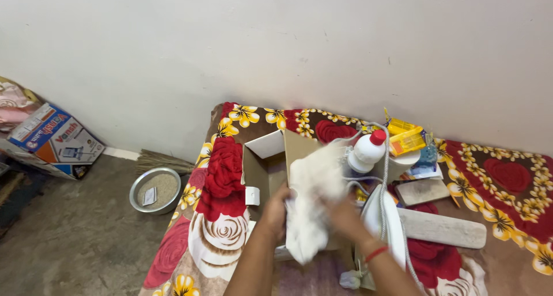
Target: The person wipes a blue plastic container, a white bottle, and a cardboard box with a white cloth on a floral-patterned table. The person then wipes a white electric iron and places it into the cardboard box.
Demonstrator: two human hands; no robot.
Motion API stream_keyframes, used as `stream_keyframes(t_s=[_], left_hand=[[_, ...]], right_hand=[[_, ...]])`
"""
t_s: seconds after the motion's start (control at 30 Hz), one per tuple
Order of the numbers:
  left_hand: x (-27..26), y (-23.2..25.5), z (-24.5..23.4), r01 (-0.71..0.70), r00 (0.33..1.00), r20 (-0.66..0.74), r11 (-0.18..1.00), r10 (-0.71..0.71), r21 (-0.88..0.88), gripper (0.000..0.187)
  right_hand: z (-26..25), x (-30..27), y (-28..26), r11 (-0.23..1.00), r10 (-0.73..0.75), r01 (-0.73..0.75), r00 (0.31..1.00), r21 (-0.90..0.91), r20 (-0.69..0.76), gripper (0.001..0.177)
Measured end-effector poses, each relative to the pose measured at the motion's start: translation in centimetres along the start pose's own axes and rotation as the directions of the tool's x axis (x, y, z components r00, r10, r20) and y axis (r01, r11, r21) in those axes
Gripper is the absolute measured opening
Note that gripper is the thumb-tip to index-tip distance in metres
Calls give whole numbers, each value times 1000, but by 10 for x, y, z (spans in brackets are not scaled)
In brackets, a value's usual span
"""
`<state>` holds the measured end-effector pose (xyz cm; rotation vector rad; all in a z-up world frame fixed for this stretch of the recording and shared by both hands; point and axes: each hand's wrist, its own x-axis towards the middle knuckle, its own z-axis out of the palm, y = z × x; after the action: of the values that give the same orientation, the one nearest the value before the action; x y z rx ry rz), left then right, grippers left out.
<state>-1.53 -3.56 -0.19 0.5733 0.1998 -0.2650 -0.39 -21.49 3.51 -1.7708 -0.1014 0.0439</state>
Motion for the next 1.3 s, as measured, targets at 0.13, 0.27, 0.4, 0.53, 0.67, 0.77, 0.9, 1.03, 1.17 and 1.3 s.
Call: stream_keyframes(t_s=[0.13,0.27,0.4,0.53,0.67,0.77,0.9,1.03,1.17,1.3], left_hand=[[38,11,-43,-37,998,39,994,41,-98,63],[45,13,-74,93,993,78,986,-83,-136,44],[33,7,-59,173,976,-154,979,-155,108,46],[24,22,-43,184,964,-227,964,-139,191,49],[19,39,-47,67,987,-150,995,-56,69,54],[26,64,-44,-11,978,-204,988,43,154,48],[21,42,-23,-17,974,-206,939,94,344,44],[40,62,-5,-79,985,-115,937,125,340,40],[53,67,-20,-133,962,-183,935,201,329,33],[62,66,-39,-256,901,-255,905,351,341,36]], right_hand=[[60,-55,44,946,-237,282,938,-161,252,46],[70,-54,45,911,-310,362,917,-199,250,55],[59,-5,8,896,-269,340,927,-285,262,58],[71,9,-7,912,-221,291,943,-289,249,51],[79,2,23,755,-474,513,857,-408,200,72],[92,48,34,728,-491,523,849,-444,195,64],[61,51,38,801,-329,362,932,-477,155,60],[62,66,-10,724,-536,546,830,-421,155,49],[69,17,-30,684,-582,618,783,-388,220,62],[54,-9,-31,713,-520,621,780,-325,349,52]])
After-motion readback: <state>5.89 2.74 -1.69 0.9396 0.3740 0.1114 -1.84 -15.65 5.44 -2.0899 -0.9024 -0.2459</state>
